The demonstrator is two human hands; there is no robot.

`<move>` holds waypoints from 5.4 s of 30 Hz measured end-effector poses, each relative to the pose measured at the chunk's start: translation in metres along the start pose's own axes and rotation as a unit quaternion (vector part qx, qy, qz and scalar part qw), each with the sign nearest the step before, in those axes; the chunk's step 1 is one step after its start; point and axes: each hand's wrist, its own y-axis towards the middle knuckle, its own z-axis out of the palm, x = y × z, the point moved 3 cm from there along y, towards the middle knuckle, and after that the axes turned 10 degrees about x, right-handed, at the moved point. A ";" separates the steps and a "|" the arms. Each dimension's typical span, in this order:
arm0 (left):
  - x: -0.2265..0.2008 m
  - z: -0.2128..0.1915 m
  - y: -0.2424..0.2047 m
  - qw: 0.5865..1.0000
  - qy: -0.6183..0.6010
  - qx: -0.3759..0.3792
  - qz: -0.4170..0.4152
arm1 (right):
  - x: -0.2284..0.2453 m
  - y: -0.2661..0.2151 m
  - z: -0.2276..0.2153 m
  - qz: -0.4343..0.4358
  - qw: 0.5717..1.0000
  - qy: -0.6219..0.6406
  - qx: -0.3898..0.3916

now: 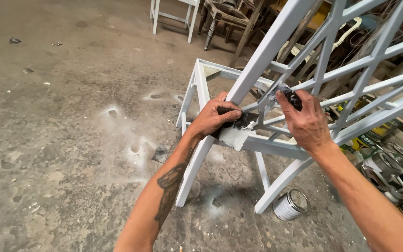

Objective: The person applies a white filler substance to the joints and seams of a white metal chair frame using a putty knife and a scraper. They work on various sections of the chair's lattice structure, smoothing the filler into the crevices.

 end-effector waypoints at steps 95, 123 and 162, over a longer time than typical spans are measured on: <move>-0.061 0.001 -0.011 0.958 -0.255 -0.127 -0.044 | 0.044 0.055 -0.078 0.297 0.922 0.231 0.087; -0.072 0.004 -0.016 0.953 -0.276 -0.126 -0.023 | 0.114 0.041 -0.062 0.279 0.911 0.269 0.144; -0.095 0.047 -0.184 0.931 0.291 -0.108 -0.194 | 0.245 -0.110 -0.035 0.365 -0.030 0.930 0.002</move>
